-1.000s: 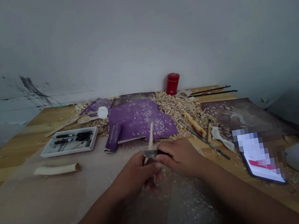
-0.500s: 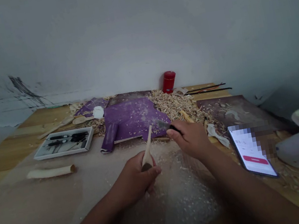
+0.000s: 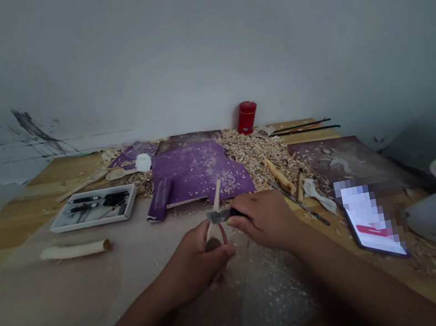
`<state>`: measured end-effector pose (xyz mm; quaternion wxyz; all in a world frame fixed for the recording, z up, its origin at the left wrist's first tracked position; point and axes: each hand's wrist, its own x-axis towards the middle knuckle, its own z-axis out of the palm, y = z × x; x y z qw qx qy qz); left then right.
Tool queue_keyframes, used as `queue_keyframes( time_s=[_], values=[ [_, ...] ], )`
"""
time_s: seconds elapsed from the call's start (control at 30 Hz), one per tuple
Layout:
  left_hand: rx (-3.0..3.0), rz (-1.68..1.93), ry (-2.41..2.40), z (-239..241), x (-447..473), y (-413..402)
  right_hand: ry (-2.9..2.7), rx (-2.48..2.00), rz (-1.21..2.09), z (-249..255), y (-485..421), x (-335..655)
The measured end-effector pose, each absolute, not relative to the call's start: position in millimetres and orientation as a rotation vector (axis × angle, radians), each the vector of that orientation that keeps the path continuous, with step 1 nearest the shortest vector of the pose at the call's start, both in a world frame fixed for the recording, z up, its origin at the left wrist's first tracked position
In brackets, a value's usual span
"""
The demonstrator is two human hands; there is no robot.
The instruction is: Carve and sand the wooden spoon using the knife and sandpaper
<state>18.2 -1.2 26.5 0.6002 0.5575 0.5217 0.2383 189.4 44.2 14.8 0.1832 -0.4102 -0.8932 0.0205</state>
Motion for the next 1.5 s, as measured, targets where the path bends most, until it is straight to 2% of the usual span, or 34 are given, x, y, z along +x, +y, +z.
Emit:
queue_keyframes(
  time_s=[0.13,0.23,0.4,0.63,0.9,1.03,1.2,1.5],
  values=[
    [1.286,0.578,1.103,19.9,18.3,-2.3,-2.252,-1.406,-0.061,18.1,55.9,207.5],
    [1.238,0.586,1.074,14.1,17.0,0.1,-2.062,-1.384,-0.002,19.1,58.8,215.8],
    [1.185,0.647,1.048,6.7,14.6,7.9,-2.335,-1.191,0.205,15.3,46.4,197.8],
    [1.342,0.52,1.277,10.7,15.7,8.2,-2.55,-1.051,0.189,14.1,37.5,181.8],
    [1.427,0.549,1.359,12.8,17.6,3.8,-2.47,-1.291,-0.035,16.7,46.3,192.7],
    [1.43,0.493,1.285,7.4,17.7,3.7,-2.14,-1.574,-0.15,21.3,57.8,212.6],
    [1.304,0.602,1.15,7.5,20.3,8.1,-2.205,-1.37,0.056,19.0,53.7,208.7],
    [1.35,0.677,1.211,6.4,15.7,13.9,-2.463,-1.177,0.263,4.5,42.3,179.0]
  ],
)
